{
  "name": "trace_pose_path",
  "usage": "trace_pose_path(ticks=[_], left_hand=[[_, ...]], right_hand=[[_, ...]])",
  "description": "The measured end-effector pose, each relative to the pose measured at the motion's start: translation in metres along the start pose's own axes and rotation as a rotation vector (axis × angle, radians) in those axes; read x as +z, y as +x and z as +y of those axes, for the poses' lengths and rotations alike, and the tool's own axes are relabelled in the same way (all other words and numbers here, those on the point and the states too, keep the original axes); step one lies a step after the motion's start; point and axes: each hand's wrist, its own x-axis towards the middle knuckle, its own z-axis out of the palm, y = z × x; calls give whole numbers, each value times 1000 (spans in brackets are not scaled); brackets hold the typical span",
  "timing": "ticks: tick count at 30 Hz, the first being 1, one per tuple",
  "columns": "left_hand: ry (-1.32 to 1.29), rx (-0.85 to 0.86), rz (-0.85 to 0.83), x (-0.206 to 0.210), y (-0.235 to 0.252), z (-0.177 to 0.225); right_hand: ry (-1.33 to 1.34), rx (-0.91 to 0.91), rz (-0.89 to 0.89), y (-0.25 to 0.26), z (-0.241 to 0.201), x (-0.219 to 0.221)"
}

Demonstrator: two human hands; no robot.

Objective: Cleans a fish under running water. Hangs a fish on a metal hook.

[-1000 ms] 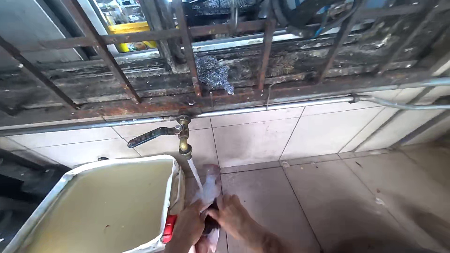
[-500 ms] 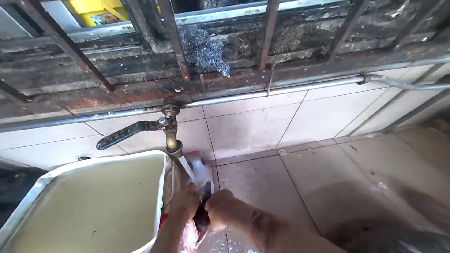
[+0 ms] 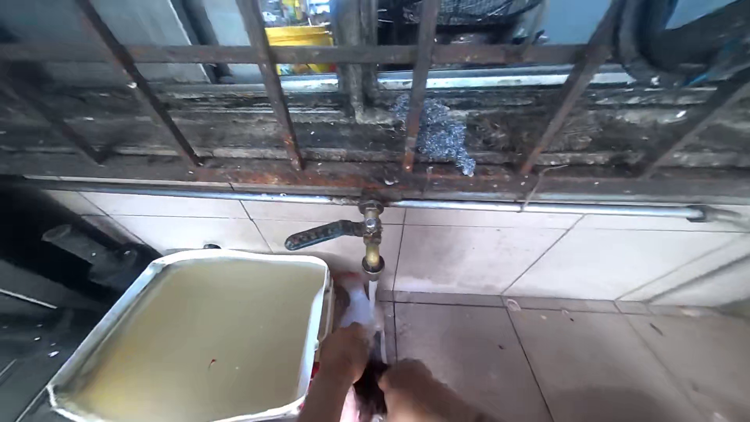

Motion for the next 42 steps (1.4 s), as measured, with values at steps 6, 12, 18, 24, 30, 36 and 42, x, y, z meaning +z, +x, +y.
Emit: trace_pose_path(ticks=[6, 12, 18, 24, 30, 36, 42], left_hand=[[7, 52, 10, 0, -2, 4], [5, 34, -3, 1, -3, 1], [30, 67, -15, 3, -4, -3], [44, 46, -1, 3, -1, -1], [72, 31, 10, 3, 0, 7], [-30, -9, 13, 1, 2, 4], [39, -7, -22, -3, 3, 6]], right_hand=[[18, 106, 139, 4, 6, 8], [4, 167, 56, 8, 9, -13], [31, 96, 1, -7, 7, -19], [45, 8, -33, -12, -6, 4], [135, 93, 17, -9, -7, 22], [151, 177, 200, 4, 3, 12], [-95, -247, 238, 1, 28, 16]])
